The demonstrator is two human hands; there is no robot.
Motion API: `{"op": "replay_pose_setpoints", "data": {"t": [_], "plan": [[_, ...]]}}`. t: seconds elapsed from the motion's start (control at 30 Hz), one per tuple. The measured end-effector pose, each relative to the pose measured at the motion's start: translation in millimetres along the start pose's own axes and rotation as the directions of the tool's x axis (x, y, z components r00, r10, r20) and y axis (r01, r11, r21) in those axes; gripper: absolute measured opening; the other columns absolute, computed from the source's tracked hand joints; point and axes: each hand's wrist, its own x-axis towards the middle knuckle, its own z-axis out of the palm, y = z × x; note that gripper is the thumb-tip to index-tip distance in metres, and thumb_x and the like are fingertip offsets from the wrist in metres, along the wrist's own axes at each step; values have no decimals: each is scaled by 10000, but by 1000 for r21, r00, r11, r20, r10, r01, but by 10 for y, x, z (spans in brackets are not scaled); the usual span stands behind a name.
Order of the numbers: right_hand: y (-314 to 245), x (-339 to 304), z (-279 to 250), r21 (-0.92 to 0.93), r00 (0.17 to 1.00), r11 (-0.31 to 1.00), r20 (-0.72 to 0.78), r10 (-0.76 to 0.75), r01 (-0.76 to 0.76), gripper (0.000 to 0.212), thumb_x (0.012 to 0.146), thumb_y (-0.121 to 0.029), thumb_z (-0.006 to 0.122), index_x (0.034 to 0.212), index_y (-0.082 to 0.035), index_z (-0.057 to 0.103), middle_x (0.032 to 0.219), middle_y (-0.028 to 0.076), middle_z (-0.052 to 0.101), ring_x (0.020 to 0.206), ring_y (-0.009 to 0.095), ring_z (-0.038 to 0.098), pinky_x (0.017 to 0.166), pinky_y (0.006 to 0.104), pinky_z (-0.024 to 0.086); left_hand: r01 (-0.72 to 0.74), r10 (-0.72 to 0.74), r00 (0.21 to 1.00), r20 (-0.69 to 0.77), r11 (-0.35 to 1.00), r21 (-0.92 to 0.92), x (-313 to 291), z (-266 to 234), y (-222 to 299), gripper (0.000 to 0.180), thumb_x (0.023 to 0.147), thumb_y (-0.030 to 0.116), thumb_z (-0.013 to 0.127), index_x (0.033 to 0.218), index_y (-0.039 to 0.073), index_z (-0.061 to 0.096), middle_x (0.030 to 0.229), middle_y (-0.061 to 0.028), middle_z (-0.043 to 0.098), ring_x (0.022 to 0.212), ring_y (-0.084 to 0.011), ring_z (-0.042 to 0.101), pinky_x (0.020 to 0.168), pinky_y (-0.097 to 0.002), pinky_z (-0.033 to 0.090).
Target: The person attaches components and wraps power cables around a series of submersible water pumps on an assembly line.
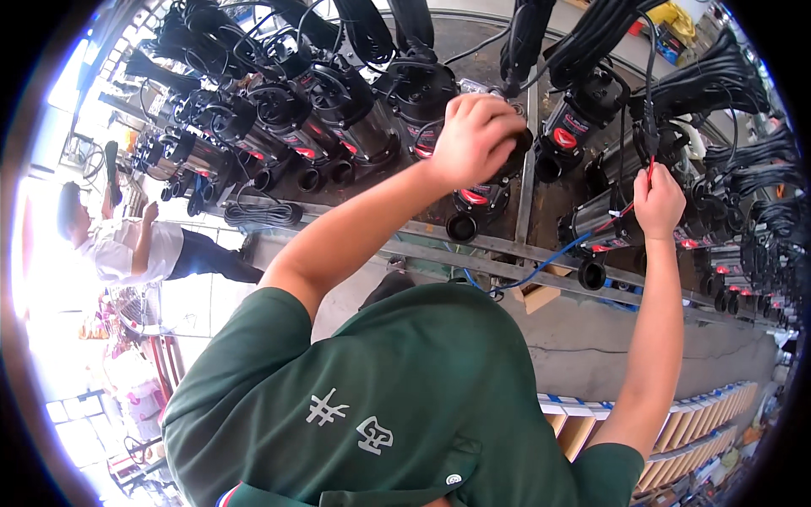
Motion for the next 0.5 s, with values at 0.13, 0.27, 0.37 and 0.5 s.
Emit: {"op": "replay_pose_setpoints", "data": {"t": [0.13,0.27,0.37,0.5], "plan": [[-21,-16,-17,21,1000,1000,11,17,-17,164,952,-176,635,866,-49,575,786,141,626,733,392,635,633,461,502,-107,183,948,261,953,-283,-852,-11,319,243,788,157,735,1023,124,683,1102,-57,610,1106,-282,599,971,-447,438],[-21,18,14,3,1000,1000,16,0,0,163,953,-177,634,875,-46,576,793,153,620,746,405,633,639,469,500,35,128,823,554,961,-274,-1819,269,386,220,816,221,730,1001,114,674,1171,-56,621,1216,-271,568,1077,-462,410],[2,0,46,-6,1000,1000,27,10,-10,172,955,-188,635,893,-39,578,814,170,621,767,419,633,650,484,497,127,24,768,639,974,-189,-2042,315,349,227,830,264,717,1000,114,692,1221,-59,622,1278,-262,535,1106,-472,385],[142,-63,91,-83,999,997,41,-3,6,236,988,-219,622,1072,-2,661,960,205,690,877,425,668,737,478,533,170,-57,726,685,980,-99,-2164,408,355,263,820,292,684,1010,117,732,1188,-54,641,1239,-251,540,1040,-452,413]]}}
